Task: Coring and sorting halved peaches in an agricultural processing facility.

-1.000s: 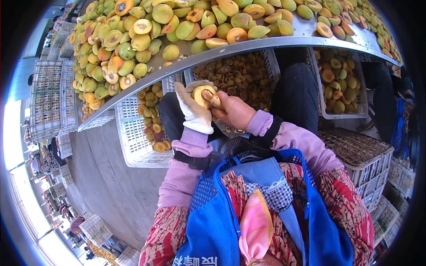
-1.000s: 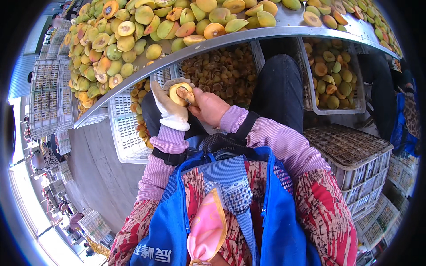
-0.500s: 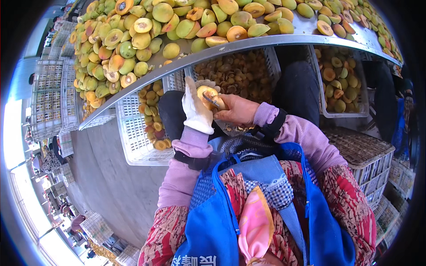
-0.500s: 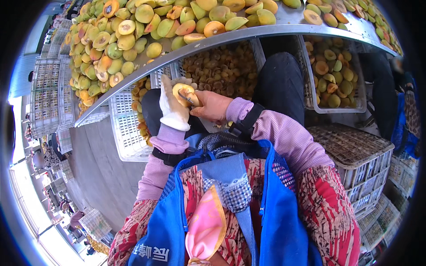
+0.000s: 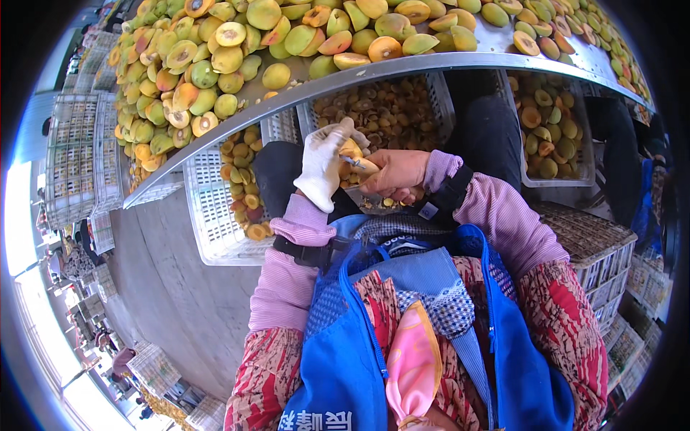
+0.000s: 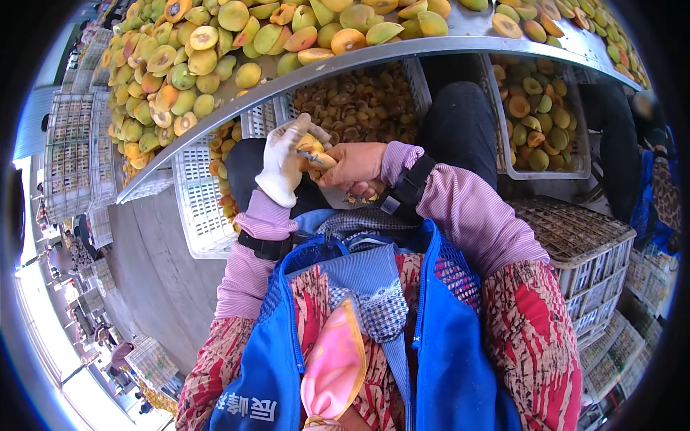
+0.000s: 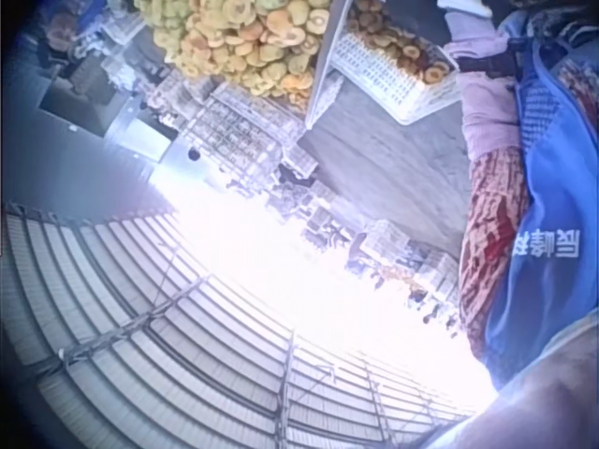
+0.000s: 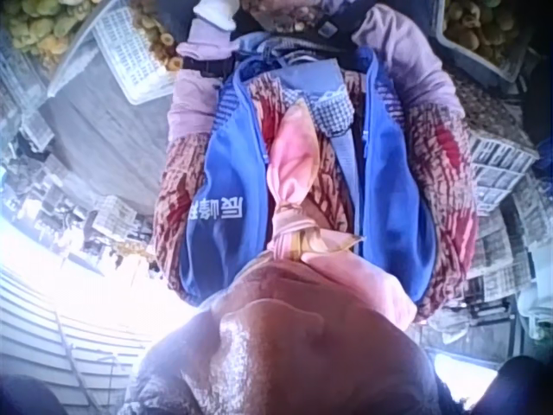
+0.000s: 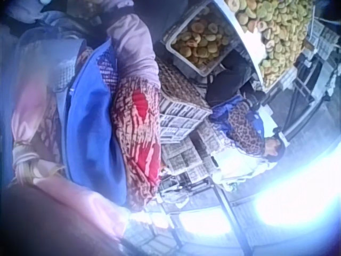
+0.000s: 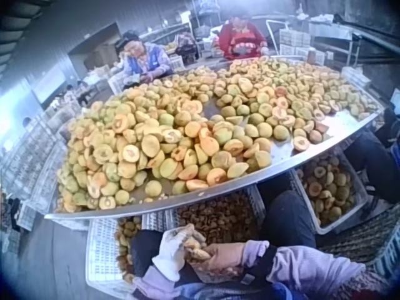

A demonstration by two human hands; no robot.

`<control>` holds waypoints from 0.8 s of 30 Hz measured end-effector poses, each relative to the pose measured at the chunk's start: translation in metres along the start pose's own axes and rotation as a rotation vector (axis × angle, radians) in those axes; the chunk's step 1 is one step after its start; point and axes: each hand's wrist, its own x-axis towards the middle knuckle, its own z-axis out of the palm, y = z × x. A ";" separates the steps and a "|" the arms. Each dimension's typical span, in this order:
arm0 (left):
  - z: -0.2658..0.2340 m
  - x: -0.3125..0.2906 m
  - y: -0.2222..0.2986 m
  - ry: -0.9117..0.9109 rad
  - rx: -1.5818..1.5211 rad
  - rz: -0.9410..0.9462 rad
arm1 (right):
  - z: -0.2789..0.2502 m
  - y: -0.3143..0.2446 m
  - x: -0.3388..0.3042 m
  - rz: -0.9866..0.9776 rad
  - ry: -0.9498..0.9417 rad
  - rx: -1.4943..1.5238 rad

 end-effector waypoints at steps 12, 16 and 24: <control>0.026 0.006 0.007 -0.020 -0.205 0.095 | -0.015 0.016 0.004 -0.253 -0.392 0.516; 0.040 -0.001 0.019 -0.047 -0.307 0.149 | -0.005 0.012 -0.001 -0.424 -0.578 0.607; -0.086 -0.009 0.089 1.011 1.039 0.809 | -0.031 0.052 0.054 -0.199 0.783 -0.288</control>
